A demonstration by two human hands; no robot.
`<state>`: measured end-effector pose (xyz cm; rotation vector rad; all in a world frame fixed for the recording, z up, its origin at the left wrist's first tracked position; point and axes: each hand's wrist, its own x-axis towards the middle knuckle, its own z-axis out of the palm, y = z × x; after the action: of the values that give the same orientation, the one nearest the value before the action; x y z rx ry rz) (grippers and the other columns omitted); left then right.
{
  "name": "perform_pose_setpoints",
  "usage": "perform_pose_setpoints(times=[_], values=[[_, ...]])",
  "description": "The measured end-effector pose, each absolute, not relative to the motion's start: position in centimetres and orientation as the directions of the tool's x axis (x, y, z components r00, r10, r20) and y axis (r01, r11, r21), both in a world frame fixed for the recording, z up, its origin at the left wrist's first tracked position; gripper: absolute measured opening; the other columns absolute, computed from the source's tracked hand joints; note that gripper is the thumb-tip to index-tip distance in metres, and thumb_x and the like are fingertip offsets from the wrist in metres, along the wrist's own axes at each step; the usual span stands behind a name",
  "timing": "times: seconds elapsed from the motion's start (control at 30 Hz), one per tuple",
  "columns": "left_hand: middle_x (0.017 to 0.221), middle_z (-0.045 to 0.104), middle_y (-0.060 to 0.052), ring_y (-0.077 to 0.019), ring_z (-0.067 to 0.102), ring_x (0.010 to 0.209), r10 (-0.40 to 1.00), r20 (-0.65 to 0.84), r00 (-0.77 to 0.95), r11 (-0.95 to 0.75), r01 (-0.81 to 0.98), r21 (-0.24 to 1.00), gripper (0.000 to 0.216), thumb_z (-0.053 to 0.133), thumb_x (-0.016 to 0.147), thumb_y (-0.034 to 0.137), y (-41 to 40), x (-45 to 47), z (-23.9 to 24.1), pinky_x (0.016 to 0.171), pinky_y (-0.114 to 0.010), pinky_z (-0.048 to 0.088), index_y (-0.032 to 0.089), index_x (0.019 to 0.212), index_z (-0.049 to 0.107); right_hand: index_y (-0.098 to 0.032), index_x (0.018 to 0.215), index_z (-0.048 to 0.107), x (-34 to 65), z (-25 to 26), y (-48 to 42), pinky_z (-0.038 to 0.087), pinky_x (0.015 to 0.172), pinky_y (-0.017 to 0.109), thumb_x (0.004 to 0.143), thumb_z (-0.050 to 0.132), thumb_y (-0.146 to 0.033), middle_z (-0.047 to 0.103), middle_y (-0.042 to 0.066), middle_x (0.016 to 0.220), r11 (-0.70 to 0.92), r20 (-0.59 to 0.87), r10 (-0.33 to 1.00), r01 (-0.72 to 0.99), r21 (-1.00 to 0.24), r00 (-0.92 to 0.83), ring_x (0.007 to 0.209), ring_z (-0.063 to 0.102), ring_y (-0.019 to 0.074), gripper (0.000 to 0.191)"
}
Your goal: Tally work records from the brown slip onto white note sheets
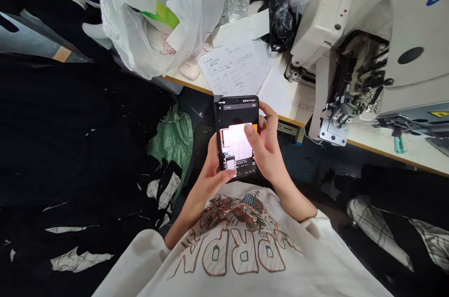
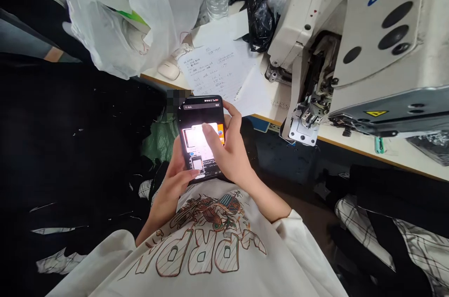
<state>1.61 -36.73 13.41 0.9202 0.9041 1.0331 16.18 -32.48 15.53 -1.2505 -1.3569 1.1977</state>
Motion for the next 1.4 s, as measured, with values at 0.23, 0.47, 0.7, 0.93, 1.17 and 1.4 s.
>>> perform_pose_setpoints(times=[0.23,0.47,0.7,0.93,1.17,1.4], values=[[0.135,0.060,-0.004,-0.0272,0.058,0.125,0.994,-0.105,-0.018,0.082,-0.502,0.861,0.062,0.067,0.076,0.034,-36.2,3.4,13.2,0.109,-0.041,0.047,0.029,0.135,0.049,-0.025,0.158,0.004,17.1,14.7,-37.0,0.050,0.112,0.050,0.087,0.068,-0.051,0.046,0.018,0.152,0.021,-0.019,0.991,0.294,-0.955,-0.132,0.139,0.052,0.0284,0.099],[0.146,0.053,-0.005,-0.0273,0.053,0.134,0.977,-0.150,0.152,0.210,-0.562,0.800,0.068,0.068,0.081,0.038,-37.2,4.4,13.1,0.114,-0.042,0.044,0.031,0.143,0.041,-0.026,0.161,-0.008,16.7,12.8,-40.3,0.045,0.114,0.064,0.075,0.082,-0.047,0.038,0.023,0.157,0.043,0.057,0.998,0.565,-0.824,0.008,0.146,0.044,0.0393,0.126],[0.135,0.061,-0.006,-0.0233,0.063,0.119,0.971,-0.172,0.164,0.227,-0.425,0.876,0.066,0.074,0.079,0.026,-38.0,5.0,13.0,0.103,-0.036,0.051,0.028,0.137,0.042,-0.023,0.154,0.028,19.2,13.7,-41.4,0.050,0.112,0.052,0.092,0.060,-0.051,0.050,0.018,0.150,-0.001,-0.004,1.000,0.372,-0.928,-0.008,0.138,0.054,0.0301,0.075],[0.128,0.065,-0.003,-0.0250,0.062,0.119,0.971,-0.212,0.111,0.239,-0.399,0.885,0.059,0.068,0.074,0.025,-38.6,5.2,12.6,0.104,-0.038,0.050,0.027,0.131,0.051,-0.023,0.145,0.041,20.5,14.0,-42.6,0.058,0.101,0.046,0.096,0.054,-0.048,0.061,0.015,0.139,-0.013,-0.011,1.000,0.273,-0.962,0.009,0.118,0.065,0.0247,0.056],[0.142,0.058,-0.003,-0.0275,0.050,0.138,0.980,-0.092,0.175,0.171,-0.519,0.838,0.057,0.061,0.080,0.037,-39.9,5.1,12.9,0.115,-0.043,0.043,0.031,0.135,0.052,-0.026,0.154,0.028,20.3,13.9,-43.9,0.051,0.112,0.050,0.095,0.057,-0.046,0.050,0.015,0.151,0.051,0.041,0.998,0.330,-0.943,-0.038,0.138,0.054,0.0275,0.068],[0.154,0.046,-0.008,-0.0307,0.046,0.142,0.948,-0.162,0.273,0.264,-0.395,0.880,0.076,0.068,0.078,0.049,-40.4,6.6,13.7,0.110,-0.046,0.049,0.031,0.145,0.034,-0.021,0.160,0.005,19.4,12.7,-44.6,0.047,0.113,0.062,0.079,0.076,-0.052,0.040,0.024,0.157,0.092,0.160,0.985,0.568,-0.818,0.070,0.146,0.043,0.0388,0.112]])
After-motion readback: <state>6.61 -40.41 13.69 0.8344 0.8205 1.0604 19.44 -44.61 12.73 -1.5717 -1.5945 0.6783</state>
